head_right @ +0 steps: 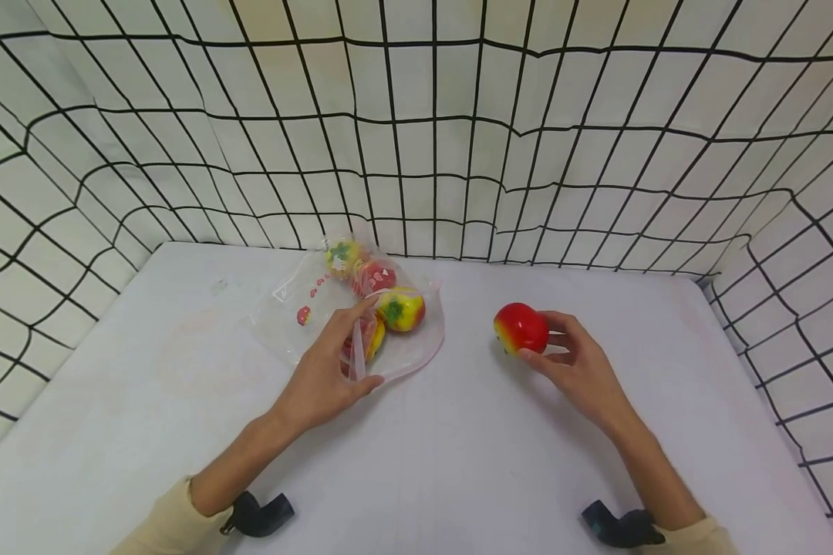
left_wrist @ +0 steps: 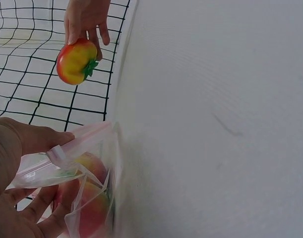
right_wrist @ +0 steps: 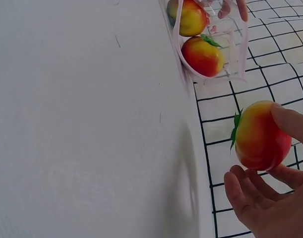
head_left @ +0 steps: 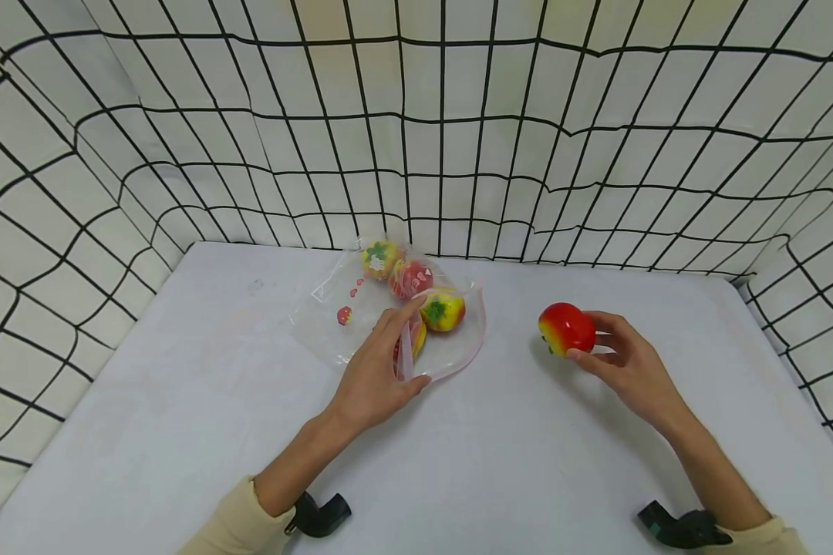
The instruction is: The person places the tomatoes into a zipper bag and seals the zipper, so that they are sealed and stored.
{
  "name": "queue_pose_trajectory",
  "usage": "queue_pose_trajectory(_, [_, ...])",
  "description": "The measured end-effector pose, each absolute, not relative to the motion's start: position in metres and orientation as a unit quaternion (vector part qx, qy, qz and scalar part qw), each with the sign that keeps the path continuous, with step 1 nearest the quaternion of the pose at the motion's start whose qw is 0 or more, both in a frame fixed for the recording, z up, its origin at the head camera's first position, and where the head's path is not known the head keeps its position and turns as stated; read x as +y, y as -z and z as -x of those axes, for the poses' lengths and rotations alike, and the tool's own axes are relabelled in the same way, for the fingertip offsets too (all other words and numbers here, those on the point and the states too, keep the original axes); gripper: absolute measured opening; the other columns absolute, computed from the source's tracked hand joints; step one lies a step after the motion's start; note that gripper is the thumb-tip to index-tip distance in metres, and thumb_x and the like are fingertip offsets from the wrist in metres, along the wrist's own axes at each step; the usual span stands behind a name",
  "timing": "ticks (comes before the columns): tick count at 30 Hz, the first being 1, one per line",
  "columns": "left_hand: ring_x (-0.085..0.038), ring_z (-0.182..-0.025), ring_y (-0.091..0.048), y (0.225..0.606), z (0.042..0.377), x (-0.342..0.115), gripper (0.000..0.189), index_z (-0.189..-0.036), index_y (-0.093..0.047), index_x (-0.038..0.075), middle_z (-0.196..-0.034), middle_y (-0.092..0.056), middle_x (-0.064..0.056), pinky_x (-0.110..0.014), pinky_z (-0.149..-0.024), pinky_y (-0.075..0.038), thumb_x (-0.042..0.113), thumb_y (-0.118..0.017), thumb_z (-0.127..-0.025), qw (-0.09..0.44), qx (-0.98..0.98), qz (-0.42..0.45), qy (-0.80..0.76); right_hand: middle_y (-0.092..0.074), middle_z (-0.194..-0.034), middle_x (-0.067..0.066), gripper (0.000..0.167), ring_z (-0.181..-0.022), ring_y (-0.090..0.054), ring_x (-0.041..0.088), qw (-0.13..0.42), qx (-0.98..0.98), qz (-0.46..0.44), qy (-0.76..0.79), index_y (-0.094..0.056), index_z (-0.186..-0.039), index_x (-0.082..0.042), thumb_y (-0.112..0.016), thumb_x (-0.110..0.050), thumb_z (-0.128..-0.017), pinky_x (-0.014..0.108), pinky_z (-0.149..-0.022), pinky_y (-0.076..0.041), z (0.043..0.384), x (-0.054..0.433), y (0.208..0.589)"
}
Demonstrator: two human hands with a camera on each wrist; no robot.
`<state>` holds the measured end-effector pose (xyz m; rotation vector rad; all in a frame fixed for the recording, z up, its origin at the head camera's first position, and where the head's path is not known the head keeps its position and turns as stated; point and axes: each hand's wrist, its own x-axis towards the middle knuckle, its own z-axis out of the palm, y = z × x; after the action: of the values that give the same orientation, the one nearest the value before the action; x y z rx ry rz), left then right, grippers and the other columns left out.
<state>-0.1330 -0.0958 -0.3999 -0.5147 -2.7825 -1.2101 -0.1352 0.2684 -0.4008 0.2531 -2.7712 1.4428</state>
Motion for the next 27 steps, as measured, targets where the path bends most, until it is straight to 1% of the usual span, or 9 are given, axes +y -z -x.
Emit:
queue_pose_trajectory(4, [-0.025, -0.140, -0.053, 0.400, 0.133, -0.096, 0.111, -0.163, -0.027, 0.040, -0.147, -0.050, -0.003, -0.048, -0.103, -0.059, 0.012, -0.092, -0.076, 0.032, -0.903, 0.167, 0.395, -0.052, -0.150, 0.015, 0.069, -0.115, -0.053, -0.005, 0.002, -0.885, -0.088, -0.457, -0.042, -0.155, -0.013, -0.076, -0.023, -0.096, 0.006, -0.086, -0.054, 0.136, 0.261, 0.402])
queue_pose_trajectory(7, [-0.025, -0.141, -0.052, 0.400, 0.133, -0.096, 0.112, -0.163, -0.027, 0.040, -0.148, -0.050, -0.003, -0.048, -0.104, -0.059, 0.011, -0.092, -0.076, 0.032, -0.902, 0.169, 0.397, -0.052, -0.151, 0.014, 0.070, -0.117, -0.054, -0.001, 0.000, -0.885, -0.091, -0.457, -0.042, -0.156, -0.015, -0.077, -0.021, -0.095, 0.006, -0.086, -0.054, 0.136, 0.257, 0.403])
queue_pose_trajectory(10, [-0.025, -0.141, -0.052, 0.400, 0.133, -0.097, 0.113, -0.163, -0.026, 0.041, -0.148, -0.050, -0.003, -0.048, -0.105, -0.058, 0.011, -0.092, -0.076, 0.031, -0.900, 0.170, 0.399, -0.052, -0.151, 0.014, 0.071, -0.120, -0.055, 0.007, -0.004, -0.884, -0.095, -0.458, -0.042, -0.157, -0.015, -0.077, -0.019, -0.095, 0.007, -0.087, -0.054, 0.135, 0.253, 0.405])
queue_pose_trajectory(14, [-0.025, -0.142, -0.051, 0.400, 0.133, -0.097, 0.113, -0.163, -0.026, 0.040, -0.149, -0.049, -0.003, -0.048, -0.105, -0.058, 0.010, -0.092, -0.076, 0.030, -0.900, 0.171, 0.401, -0.052, -0.150, 0.013, 0.071, -0.125, -0.056, 0.023, -0.011, -0.881, -0.098, -0.464, -0.042, -0.157, -0.014, -0.077, -0.019, -0.095, 0.007, -0.087, -0.054, 0.135, 0.248, 0.406])
queue_pose_trajectory(16, [-0.025, -0.142, -0.051, 0.400, 0.133, -0.097, 0.113, -0.163, -0.026, 0.039, -0.149, -0.049, -0.003, -0.048, -0.105, -0.058, 0.010, -0.092, -0.076, 0.030, -0.900, 0.172, 0.400, -0.052, -0.150, 0.012, 0.071, -0.126, -0.056, 0.027, -0.015, -0.877, -0.101, -0.469, -0.042, -0.157, -0.014, -0.077, -0.019, -0.095, 0.008, -0.088, -0.054, 0.134, 0.244, 0.407])
queue_pose_trajectory(23, [-0.025, -0.139, -0.052, 0.400, 0.133, -0.096, 0.112, -0.163, -0.027, 0.038, -0.145, -0.050, -0.004, -0.049, -0.109, -0.056, 0.011, -0.092, -0.076, 0.033, -0.902, 0.174, 0.393, -0.052, -0.150, 0.013, 0.075, -0.127, -0.058, 0.032, -0.025, -0.870, -0.118, -0.478, -0.042, -0.156, -0.013, -0.080, -0.015, -0.091, 0.012, -0.089, -0.056, 0.133, 0.230, 0.408])
queue_pose_trajectory(27, [-0.025, -0.139, -0.052, 0.400, 0.133, -0.095, 0.112, -0.163, -0.026, 0.038, -0.145, -0.050, -0.004, -0.050, -0.109, -0.055, 0.011, -0.092, -0.076, 0.031, -0.904, 0.172, 0.390, -0.054, -0.149, 0.013, 0.073, -0.126, -0.060, 0.032, -0.028, -0.868, -0.118, -0.482, -0.043, -0.154, -0.012, -0.080, -0.015, -0.091, 0.012, -0.089, -0.056, 0.132, 0.224, 0.408])
